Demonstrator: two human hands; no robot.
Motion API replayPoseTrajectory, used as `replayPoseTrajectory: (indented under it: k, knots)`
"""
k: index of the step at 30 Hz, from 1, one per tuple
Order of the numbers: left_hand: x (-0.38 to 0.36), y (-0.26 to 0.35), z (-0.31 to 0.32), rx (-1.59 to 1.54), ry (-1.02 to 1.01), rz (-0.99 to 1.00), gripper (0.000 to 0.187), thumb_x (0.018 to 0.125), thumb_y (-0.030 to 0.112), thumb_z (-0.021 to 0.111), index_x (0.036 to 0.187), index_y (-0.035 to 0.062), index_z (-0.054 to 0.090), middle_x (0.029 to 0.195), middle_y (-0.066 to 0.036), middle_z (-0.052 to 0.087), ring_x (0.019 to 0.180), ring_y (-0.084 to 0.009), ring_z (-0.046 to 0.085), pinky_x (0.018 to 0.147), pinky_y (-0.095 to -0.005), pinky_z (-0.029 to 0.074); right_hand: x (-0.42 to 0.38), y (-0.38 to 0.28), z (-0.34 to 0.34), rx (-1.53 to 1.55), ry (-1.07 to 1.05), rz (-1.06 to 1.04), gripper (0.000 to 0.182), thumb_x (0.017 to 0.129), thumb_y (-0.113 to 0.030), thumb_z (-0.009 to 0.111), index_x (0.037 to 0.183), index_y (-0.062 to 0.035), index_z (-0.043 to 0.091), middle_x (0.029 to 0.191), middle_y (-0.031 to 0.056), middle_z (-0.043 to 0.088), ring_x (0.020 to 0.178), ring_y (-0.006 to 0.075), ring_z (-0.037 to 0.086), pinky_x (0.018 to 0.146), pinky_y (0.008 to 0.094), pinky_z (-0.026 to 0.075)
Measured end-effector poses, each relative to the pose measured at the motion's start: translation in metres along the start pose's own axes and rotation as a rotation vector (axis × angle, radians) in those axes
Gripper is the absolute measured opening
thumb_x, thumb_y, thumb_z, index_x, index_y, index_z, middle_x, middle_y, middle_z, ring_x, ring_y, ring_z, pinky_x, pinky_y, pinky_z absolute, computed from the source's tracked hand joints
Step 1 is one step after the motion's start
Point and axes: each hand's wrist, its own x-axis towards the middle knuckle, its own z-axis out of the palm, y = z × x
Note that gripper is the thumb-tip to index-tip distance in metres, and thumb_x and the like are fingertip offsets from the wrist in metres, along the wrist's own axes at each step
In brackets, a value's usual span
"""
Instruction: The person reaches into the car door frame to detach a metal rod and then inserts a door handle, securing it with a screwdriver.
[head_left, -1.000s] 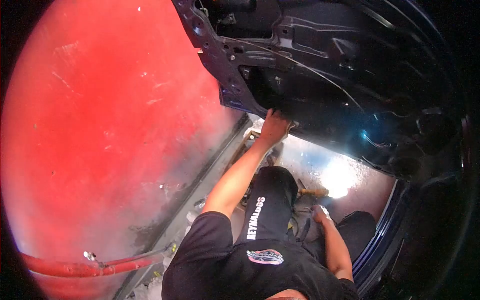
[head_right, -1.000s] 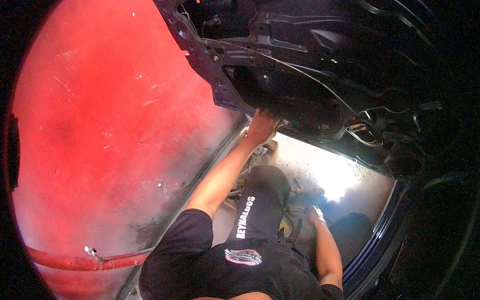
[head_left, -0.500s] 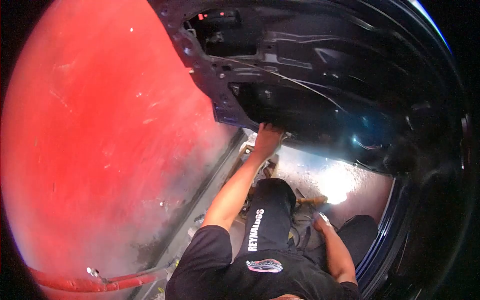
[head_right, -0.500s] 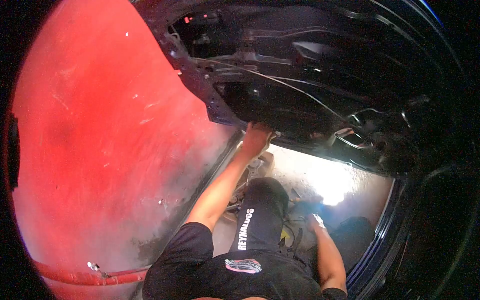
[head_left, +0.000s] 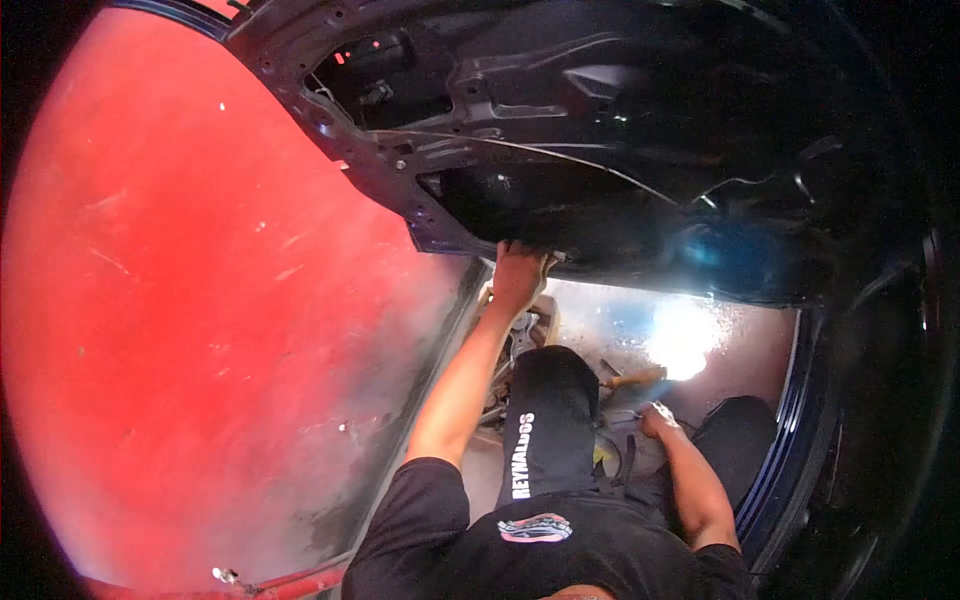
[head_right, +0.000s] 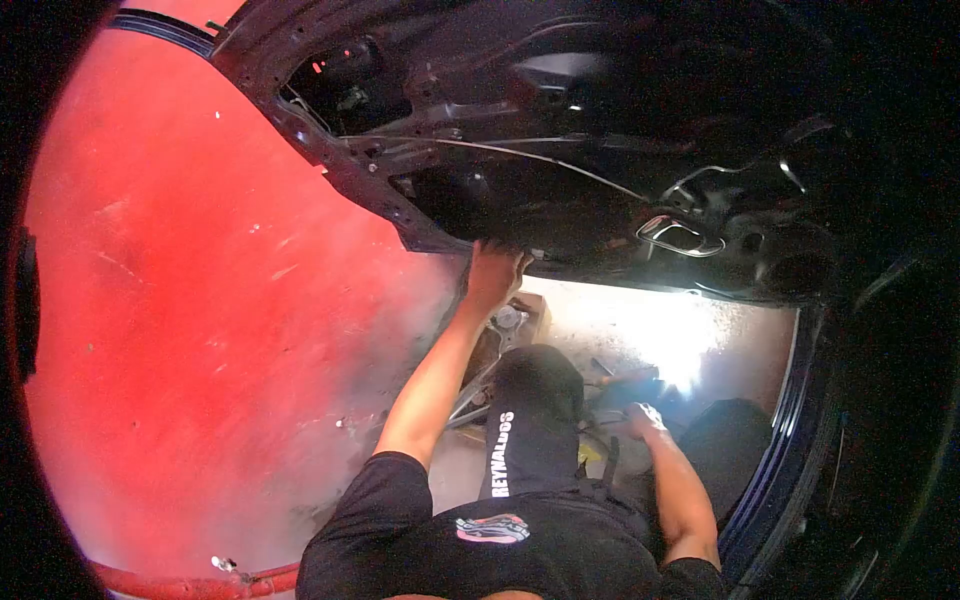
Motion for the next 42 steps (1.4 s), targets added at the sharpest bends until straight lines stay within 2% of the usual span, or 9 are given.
replayPoseTrajectory:
  k: [6,16,23,26,28,29,33,35,42]
  knots:
    - [0.001,-0.002,0.007,-0.011,0.060,0.034,0.028,0.097,0.036,0.063,0.092,0.0119,0.076,0.097,-0.009,0.074,0.104,-0.0299,0.063,0.097,-0.0501,0.041,0.008,-0.005,-0.009,0.004,0.016,-0.121,0.037,0.088,-0.016,0.064,0.123,-0.0151,0.072,0.131,0.0166,0.067,0.123,0.0375,0.063,0.103,0.0474,0.051]
    - [-0.003,-0.036,0.047,0.301,0.030,0.157,0.038,0.101,0.041,0.051,0.104,0.0114,0.074,0.104,-0.011,0.072,0.107,-0.0321,0.062,0.098,-0.0579,0.040,0.013,0.002,-0.073,0.031,0.131,-0.270,0.035,0.090,-0.020,0.063,0.123,-0.0152,0.071,0.125,0.0152,0.070,0.118,0.0338,0.066,0.099,0.0458,0.053]
    - [0.010,-0.025,0.030,0.296,-0.083,0.161,0.042,0.100,0.049,0.060,0.114,0.0122,0.075,0.116,-0.011,0.074,0.117,-0.0360,0.063,0.102,-0.0583,0.039,0.020,0.052,-0.130,-0.034,0.136,-0.131,0.031,0.093,-0.022,0.061,0.121,-0.0151,0.072,0.119,0.0137,0.073,0.114,0.0302,0.068,0.095,0.0430,0.055]
    - [0.015,-0.034,0.042,0.181,0.080,0.265,0.043,0.097,0.055,0.060,0.107,0.0155,0.075,0.102,-0.012,0.074,0.099,-0.0344,0.067,0.089,-0.0539,0.043,0.054,0.075,-0.083,0.515,0.152,-0.179,0.031,0.097,-0.029,0.060,0.118,-0.0111,0.072,0.118,0.0131,0.073,0.107,0.0244,0.069,0.092,0.0390,0.055]
    - [0.016,-0.039,0.041,0.282,-0.107,0.178,0.043,0.097,0.055,0.060,0.106,0.0150,0.075,0.100,-0.012,0.074,0.098,-0.0344,0.067,0.088,-0.0538,0.044,0.065,0.062,-0.071,0.920,0.087,-0.116,0.033,0.098,-0.032,0.061,0.118,-0.0093,0.072,0.118,0.0130,0.073,0.103,0.0215,0.069,0.090,0.0376,0.055]
    - [0.018,-0.041,0.045,0.369,-0.276,0.099,0.043,0.098,0.054,0.060,0.105,0.0144,0.075,0.098,-0.013,0.074,0.097,-0.0345,0.068,0.087,-0.0536,0.045,0.082,0.059,-0.060,0.725,0.142,-0.165,0.033,0.098,-0.031,0.061,0.120,-0.0094,0.072,0.116,0.0132,0.073,0.101,0.0222,0.069,0.089,0.0379,0.055]
    - [0.026,-0.053,0.067,0.230,-0.130,0.216,0.041,0.097,0.049,0.064,0.098,0.0096,0.074,0.097,-0.016,0.074,0.091,-0.0391,0.068,0.081,-0.0533,0.049,0.121,0.056,-0.052,0.141,0.274,-0.310,0.034,0.100,-0.028,0.061,0.126,-0.0098,0.070,0.111,0.0140,0.074,0.096,0.0243,0.071,0.085,0.0390,0.056]
    - [0.030,-0.065,0.074,0.184,-0.157,0.218,0.039,0.098,0.048,0.064,0.100,0.0106,0.073,0.096,-0.015,0.074,0.091,-0.0395,0.068,0.081,-0.0547,0.048,0.118,0.058,-0.059,0.223,0.140,-0.385,0.032,0.093,-0.021,0.055,0.118,-0.0072,0.071,0.109,0.0209,0.071,0.102,0.0340,0.069,0.091,0.0449,0.054]
    - [0.042,-0.078,0.089,0.228,-0.324,0.138,0.036,0.097,0.047,0.066,0.105,0.0127,0.072,0.101,-0.015,0.074,0.092,-0.0396,0.068,0.082,-0.0534,0.051,0.112,0.023,-0.095,0.037,-0.259,-0.443,0.032,0.092,-0.024,0.060,0.116,-0.0058,0.070,0.107,0.0169,0.073,0.101,0.0341,0.070,0.087,0.0457,0.055]
